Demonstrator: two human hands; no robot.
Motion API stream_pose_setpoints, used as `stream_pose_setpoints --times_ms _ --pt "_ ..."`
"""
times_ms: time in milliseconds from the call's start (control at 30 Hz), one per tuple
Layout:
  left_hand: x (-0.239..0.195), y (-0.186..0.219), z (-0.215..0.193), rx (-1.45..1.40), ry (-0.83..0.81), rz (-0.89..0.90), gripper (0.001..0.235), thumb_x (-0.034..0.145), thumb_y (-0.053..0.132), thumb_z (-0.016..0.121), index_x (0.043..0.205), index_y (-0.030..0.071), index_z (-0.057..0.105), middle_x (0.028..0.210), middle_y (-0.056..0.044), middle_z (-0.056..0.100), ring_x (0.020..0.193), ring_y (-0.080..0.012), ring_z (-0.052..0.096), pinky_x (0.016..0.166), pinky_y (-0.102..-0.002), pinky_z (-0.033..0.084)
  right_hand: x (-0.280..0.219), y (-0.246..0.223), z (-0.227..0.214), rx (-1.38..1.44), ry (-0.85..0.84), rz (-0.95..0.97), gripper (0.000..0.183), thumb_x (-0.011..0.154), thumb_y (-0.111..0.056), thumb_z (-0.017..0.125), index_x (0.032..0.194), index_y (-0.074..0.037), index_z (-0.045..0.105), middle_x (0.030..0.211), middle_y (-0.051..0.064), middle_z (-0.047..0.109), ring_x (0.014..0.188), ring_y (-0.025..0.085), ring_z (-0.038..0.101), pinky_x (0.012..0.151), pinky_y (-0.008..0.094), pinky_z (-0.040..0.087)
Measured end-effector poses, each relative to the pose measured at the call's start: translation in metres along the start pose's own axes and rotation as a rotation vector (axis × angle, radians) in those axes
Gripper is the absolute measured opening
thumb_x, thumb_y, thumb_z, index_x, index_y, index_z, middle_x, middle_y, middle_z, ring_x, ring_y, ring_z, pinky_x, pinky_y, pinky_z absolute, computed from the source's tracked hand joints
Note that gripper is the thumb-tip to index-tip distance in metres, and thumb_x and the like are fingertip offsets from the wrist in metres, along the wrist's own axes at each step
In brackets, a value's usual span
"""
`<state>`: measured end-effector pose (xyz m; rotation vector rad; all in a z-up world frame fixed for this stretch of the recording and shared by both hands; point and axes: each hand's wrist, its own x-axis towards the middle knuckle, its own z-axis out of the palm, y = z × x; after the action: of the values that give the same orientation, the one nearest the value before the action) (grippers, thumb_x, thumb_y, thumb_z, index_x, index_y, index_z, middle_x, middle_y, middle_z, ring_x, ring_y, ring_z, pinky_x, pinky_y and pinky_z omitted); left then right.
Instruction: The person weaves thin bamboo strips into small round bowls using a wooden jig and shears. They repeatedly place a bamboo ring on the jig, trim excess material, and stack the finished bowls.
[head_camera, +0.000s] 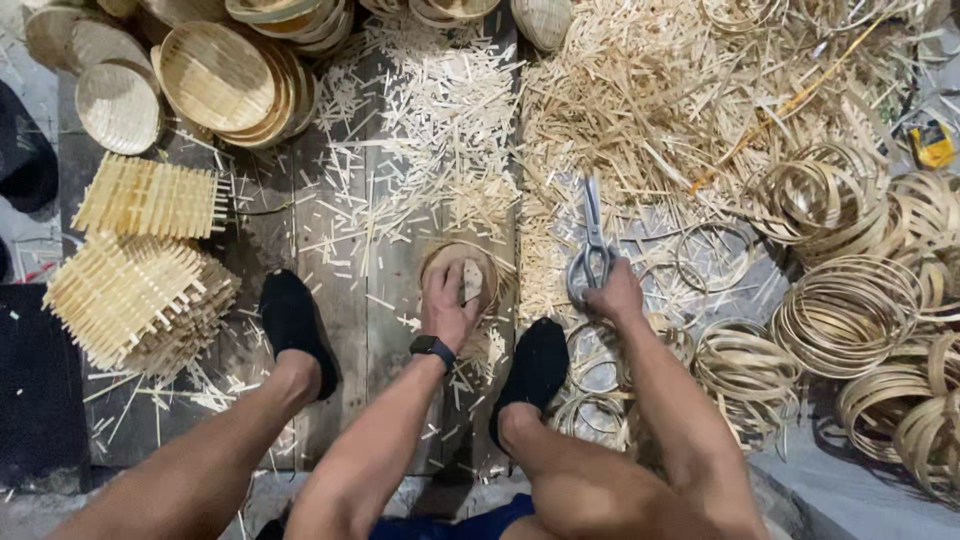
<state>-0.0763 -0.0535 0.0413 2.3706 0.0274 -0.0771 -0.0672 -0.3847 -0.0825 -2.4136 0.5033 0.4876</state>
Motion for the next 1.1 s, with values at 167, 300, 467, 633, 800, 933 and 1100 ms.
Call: stream_pose_setpoints --times_ms 167,300,467,633,800,933,1100 --pt "0.016 -0.013 -0.014 0.021 0.011 0.341 0.072 0.076 0.001 0.076 0.144 0.005 0.052 0.132 -0.019 0.056 0.126 -0.0404 0.051 0.111 -0.052 0.043 -0.014 -0.025 -0.028 0.247 -0.36 0.114 0.04 0.067 -0.02 0.077 0.102 -0.001 0.069 0.086 0.015 0.075 0.081 0.031 0.076 0.079 0.041 0.06" --pt "0.033 -0.027 -0.017 0.127 -0.294 0.366 0.082 0.063 -0.006 0.073 0.142 0.011 0.057 0.137 -0.016 0.059 0.13 -0.0391 0.051 0.112 -0.049 0.047 -0.063 -0.066 -0.041 -0.048 -0.232 -0.043 0.06 0.074 -0.051 0.085 0.099 0.001 0.069 0.089 0.022 0.07 0.085 0.039 0.067 0.079 0.048 0.055" --pt "0.025 -0.017 -0.019 0.19 -0.08 0.3 0.093 0.057 0.024 0.093 0.14 0.013 0.052 0.138 -0.023 0.05 0.13 -0.0435 0.045 0.108 -0.057 0.039 -0.075 -0.114 -0.056 -0.222 -0.013 -0.458 0.059 0.077 -0.052 0.077 0.106 -0.003 0.067 0.1 0.021 0.064 0.096 0.04 0.061 0.082 0.05 0.05" --pt "0.0 0.005 0.005 -0.015 0.079 -0.139 0.101 0.064 0.032 0.094 0.146 0.007 0.042 0.142 -0.026 0.041 0.132 -0.0472 0.041 0.11 -0.057 0.036 -0.068 -0.135 -0.026 -0.492 -0.019 -0.393 0.054 0.079 -0.048 0.077 0.096 0.0 0.061 0.095 0.019 0.059 0.092 0.036 0.059 0.084 0.049 0.05" --pt "0.005 -0.002 0.0 -0.002 0.076 0.007 0.083 0.073 0.02 0.083 0.147 0.01 0.047 0.147 -0.024 0.045 0.138 -0.0462 0.043 0.116 -0.053 0.038 -0.054 -0.116 -0.035 -0.572 -0.094 -0.386 0.038 0.088 -0.037 0.071 0.102 -0.003 0.061 0.093 0.014 0.057 0.086 0.028 0.058 0.07 0.045 0.051" --pt "0.013 -0.002 -0.006 -0.06 0.043 0.041 0.082 0.068 0.023 0.086 0.141 0.01 0.052 0.139 -0.024 0.049 0.131 -0.0458 0.045 0.112 -0.054 0.038 -0.045 -0.11 -0.038 -0.673 -0.105 -0.386 0.043 0.087 -0.045 0.072 0.096 -0.004 0.062 0.085 0.014 0.057 0.076 0.026 0.058 0.063 0.043 0.052" --pt "0.024 -0.008 -0.014 -0.084 -0.074 0.132 0.075 0.067 0.02 0.085 0.135 0.01 0.056 0.138 -0.021 0.051 0.131 -0.0437 0.047 0.114 -0.053 0.041 -0.037 -0.11 -0.014 -0.707 -0.027 -0.456 0.046 0.081 -0.047 0.07 0.093 -0.003 0.064 0.085 0.012 0.057 0.077 0.024 0.057 0.068 0.041 0.052"
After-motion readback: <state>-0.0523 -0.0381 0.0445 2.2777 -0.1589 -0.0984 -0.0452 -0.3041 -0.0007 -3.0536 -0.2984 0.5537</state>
